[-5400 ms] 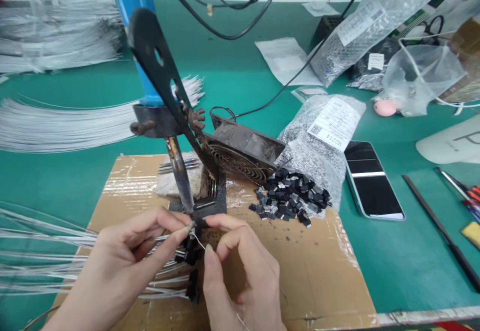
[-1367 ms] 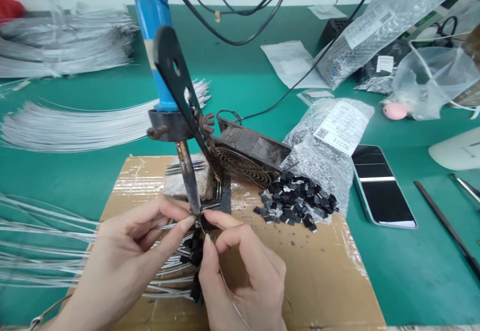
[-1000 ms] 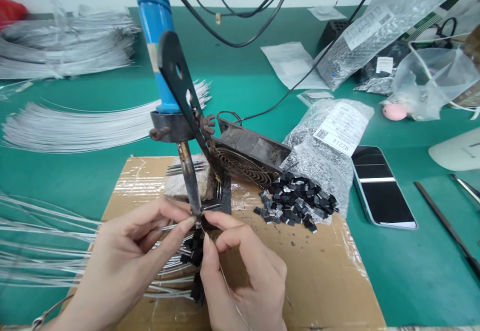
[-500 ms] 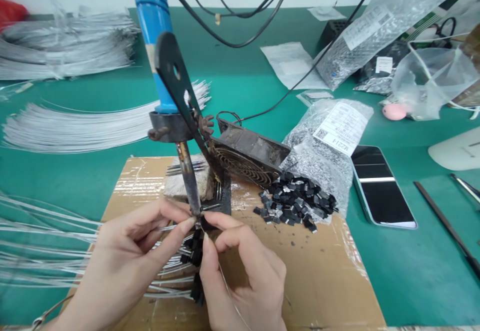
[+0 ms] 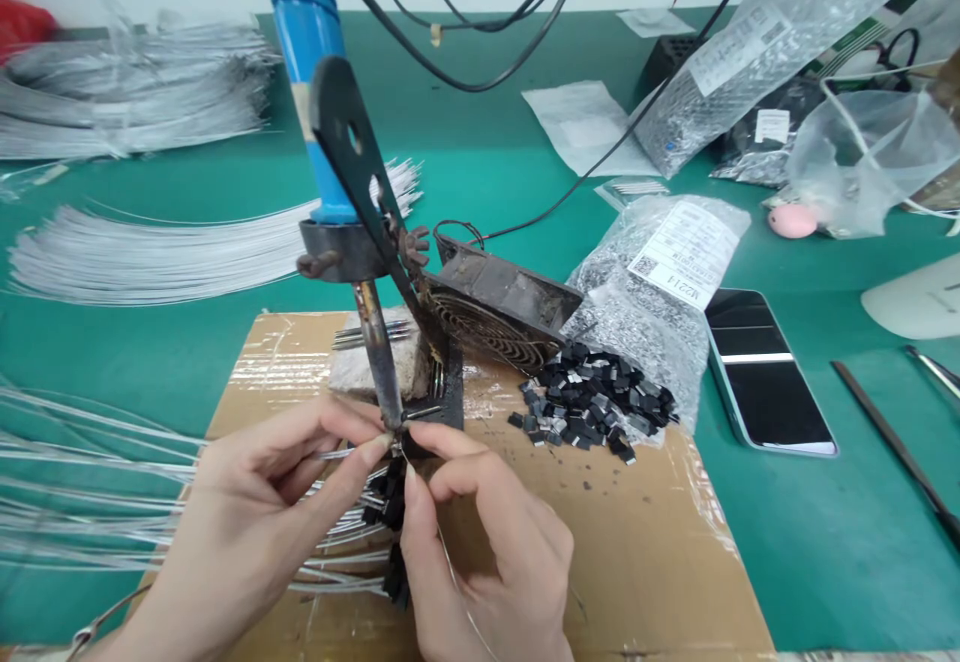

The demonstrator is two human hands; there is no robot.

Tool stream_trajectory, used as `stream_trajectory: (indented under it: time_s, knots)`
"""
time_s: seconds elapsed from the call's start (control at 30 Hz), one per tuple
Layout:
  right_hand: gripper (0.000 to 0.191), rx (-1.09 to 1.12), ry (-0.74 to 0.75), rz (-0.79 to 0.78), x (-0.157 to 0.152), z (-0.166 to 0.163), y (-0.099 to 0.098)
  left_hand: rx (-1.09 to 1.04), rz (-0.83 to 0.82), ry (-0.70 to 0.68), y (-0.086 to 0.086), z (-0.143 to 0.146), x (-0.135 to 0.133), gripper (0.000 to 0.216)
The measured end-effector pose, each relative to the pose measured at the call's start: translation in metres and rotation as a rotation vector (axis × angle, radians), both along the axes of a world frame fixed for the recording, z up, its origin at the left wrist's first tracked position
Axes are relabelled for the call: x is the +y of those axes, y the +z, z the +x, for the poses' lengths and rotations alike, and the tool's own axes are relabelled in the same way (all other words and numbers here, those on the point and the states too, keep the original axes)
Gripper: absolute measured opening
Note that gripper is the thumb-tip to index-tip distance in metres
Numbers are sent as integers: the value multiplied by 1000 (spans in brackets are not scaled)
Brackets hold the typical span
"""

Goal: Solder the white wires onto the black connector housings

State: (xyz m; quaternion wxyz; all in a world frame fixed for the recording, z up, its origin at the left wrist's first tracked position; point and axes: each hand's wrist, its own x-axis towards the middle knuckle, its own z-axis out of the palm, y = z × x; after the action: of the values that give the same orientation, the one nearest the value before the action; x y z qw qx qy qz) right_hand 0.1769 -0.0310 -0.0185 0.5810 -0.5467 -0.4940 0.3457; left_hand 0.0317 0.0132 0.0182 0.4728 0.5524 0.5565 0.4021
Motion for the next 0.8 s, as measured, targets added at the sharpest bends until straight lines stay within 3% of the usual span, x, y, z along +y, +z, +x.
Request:
stream_trajectory:
  time_s: [0.8]
  knots:
    - [16, -236, -36, 74, 0, 3, 1, -33, -37, -5, 1, 2, 2, 15]
